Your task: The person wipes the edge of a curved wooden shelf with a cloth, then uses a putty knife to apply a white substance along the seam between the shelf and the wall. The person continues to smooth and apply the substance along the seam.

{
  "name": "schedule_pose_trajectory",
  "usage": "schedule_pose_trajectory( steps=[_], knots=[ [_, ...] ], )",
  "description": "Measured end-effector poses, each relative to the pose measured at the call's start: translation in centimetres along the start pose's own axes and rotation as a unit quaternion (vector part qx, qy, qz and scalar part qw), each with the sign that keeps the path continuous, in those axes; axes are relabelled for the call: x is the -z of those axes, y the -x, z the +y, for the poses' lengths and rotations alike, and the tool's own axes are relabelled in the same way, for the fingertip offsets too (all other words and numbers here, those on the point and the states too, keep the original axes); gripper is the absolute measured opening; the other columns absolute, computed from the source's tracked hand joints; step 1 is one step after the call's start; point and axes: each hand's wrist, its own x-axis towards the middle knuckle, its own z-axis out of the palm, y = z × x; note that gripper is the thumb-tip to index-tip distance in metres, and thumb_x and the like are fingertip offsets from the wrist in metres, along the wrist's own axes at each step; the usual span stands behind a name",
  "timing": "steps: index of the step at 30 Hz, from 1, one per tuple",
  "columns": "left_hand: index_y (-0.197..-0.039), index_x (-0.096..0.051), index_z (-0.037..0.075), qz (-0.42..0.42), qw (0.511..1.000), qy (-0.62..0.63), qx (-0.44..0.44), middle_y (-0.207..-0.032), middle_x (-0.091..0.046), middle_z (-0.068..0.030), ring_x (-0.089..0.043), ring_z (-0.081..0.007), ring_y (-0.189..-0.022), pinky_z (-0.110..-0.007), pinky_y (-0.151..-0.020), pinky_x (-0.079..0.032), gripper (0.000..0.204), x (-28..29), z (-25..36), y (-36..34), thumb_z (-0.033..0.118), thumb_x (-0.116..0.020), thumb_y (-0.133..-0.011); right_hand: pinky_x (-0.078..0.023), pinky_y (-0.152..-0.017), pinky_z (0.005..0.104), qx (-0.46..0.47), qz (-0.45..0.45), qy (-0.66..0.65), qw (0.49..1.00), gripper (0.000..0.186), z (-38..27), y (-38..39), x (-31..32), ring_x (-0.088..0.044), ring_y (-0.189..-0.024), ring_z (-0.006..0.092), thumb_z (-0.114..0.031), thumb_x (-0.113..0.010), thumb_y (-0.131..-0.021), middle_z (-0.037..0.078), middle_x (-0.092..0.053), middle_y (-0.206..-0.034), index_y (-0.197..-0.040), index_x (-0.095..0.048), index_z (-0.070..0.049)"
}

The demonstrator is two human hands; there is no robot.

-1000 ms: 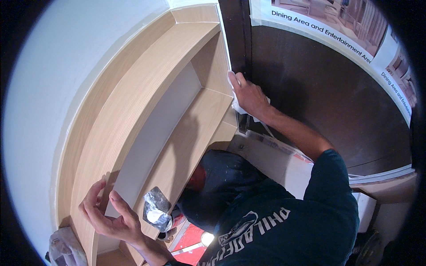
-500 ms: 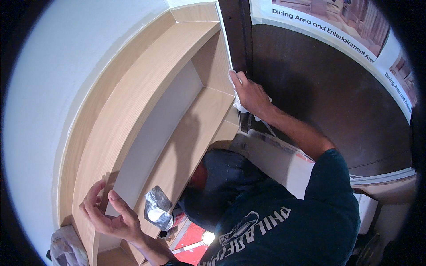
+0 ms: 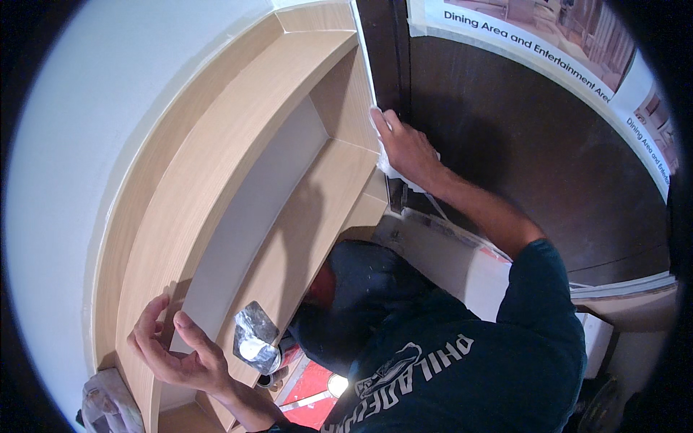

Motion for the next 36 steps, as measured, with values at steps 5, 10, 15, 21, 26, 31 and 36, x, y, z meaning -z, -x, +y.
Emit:
schedule_pose_trajectory(
  steps=[5,10,15,21,26,31,36],
  knots=[
    [-0.098,-0.065,0.003,0.007,1.0,-0.001,-0.004,-0.091,-0.063,-0.0049,-0.045,-0.0129,-0.073,-0.026,-0.057,-0.036,0.016,-0.2,-0.1,0.1,0.016,-0.059,-0.092,-0.054,-0.072,0.0461,-0.017,-0.032,-0.002,0.999,0.043,0.2,0.4,-0.3,-0.064,-0.084,0.0365,-0.007,-0.047,-0.092,0.02,-0.049,-0.108,-0.133,-0.039,0.004],
    [-0.098,-0.065,0.003,0.005,1.0,0.006,0.007,-0.092,-0.063,-0.0051,-0.047,-0.0123,-0.073,-0.026,-0.058,-0.037,0.016,-0.1,0.0,0.1,0.016,-0.059,-0.092,-0.055,-0.071,0.0466,-0.026,-0.041,-0.021,0.999,0.043,0.0,0.2,0.0,-0.064,-0.085,0.0366,-0.006,-0.047,-0.091,0.02,-0.049,-0.107,-0.132,-0.039,0.004],
    [-0.099,-0.065,0.003,0.007,1.0,0.001,-0.01,-0.092,-0.062,-0.0052,-0.046,-0.0115,-0.072,-0.024,-0.057,-0.036,0.016,-0.2,-0.1,0.0,0.016,-0.059,-0.092,-0.055,-0.07,0.0461,-0.017,-0.011,-0.007,1.0,0.043,0.0,0.2,-0.2,-0.064,-0.085,0.0366,-0.005,-0.046,-0.091,0.02,-0.049,-0.107,-0.132,-0.038,0.004],
    [-0.098,-0.065,0.003,0.007,1.0,-0.001,0.009,-0.091,-0.063,-0.0053,-0.047,-0.0125,-0.074,-0.025,-0.056,-0.036,0.017,-0.1,-0.4,0.2,0.018,-0.06,-0.091,-0.055,-0.07,0.0448,-0.028,-0.036,0.025,0.999,0.052,-0.3,0.6,-0.4,-0.064,-0.085,0.0361,0.002,-0.051,-0.083,0.018,-0.049,-0.109,-0.133,-0.039,0.002],
    [-0.096,-0.064,0.003,0.008,0.999,0.007,0.037,-0.091,-0.066,-0.0056,-0.051,-0.0152,-0.081,-0.026,-0.058,-0.038,0.022,-0.2,-0.2,0.3,0.024,-0.061,-0.09,-0.056,-0.066,0.0448,0.003,-0.104,0.068,0.992,0.048,1.2,4.4,-3.9,-0.066,-0.08,0.0347,-0.002,-0.046,-0.087,0.02,-0.049,-0.112,-0.134,-0.037,0.001],
    [-0.096,-0.065,0.003,0.007,1.0,0.004,0.031,-0.091,-0.066,-0.0054,-0.051,-0.0151,-0.082,-0.026,-0.058,-0.038,0.022,-0.2,-0.2,0.3,0.025,-0.062,-0.09,-0.056,-0.065,0.0453,0.014,-0.096,0.062,0.993,0.048,0.6,4.3,-3.3,-0.066,-0.08,0.0344,-0.004,-0.046,-0.088,0.019,-0.048,-0.114,-0.135,-0.036,-0.001],
    [-0.097,-0.065,0.003,0.005,0.999,-0.002,0.039,-0.091,-0.066,-0.0053,-0.052,-0.0153,-0.082,-0.026,-0.059,-0.039,0.022,0.0,-0.3,0.3,0.024,-0.062,-0.089,-0.057,-0.065,0.0459,-0.005,-0.09,0.058,0.994,0.047,0.5,0.8,-1.0,-0.066,-0.081,0.034,-0.005,-0.047,-0.088,0.019,-0.048,-0.111,-0.134,-0.038,-0.001]
  ],
)
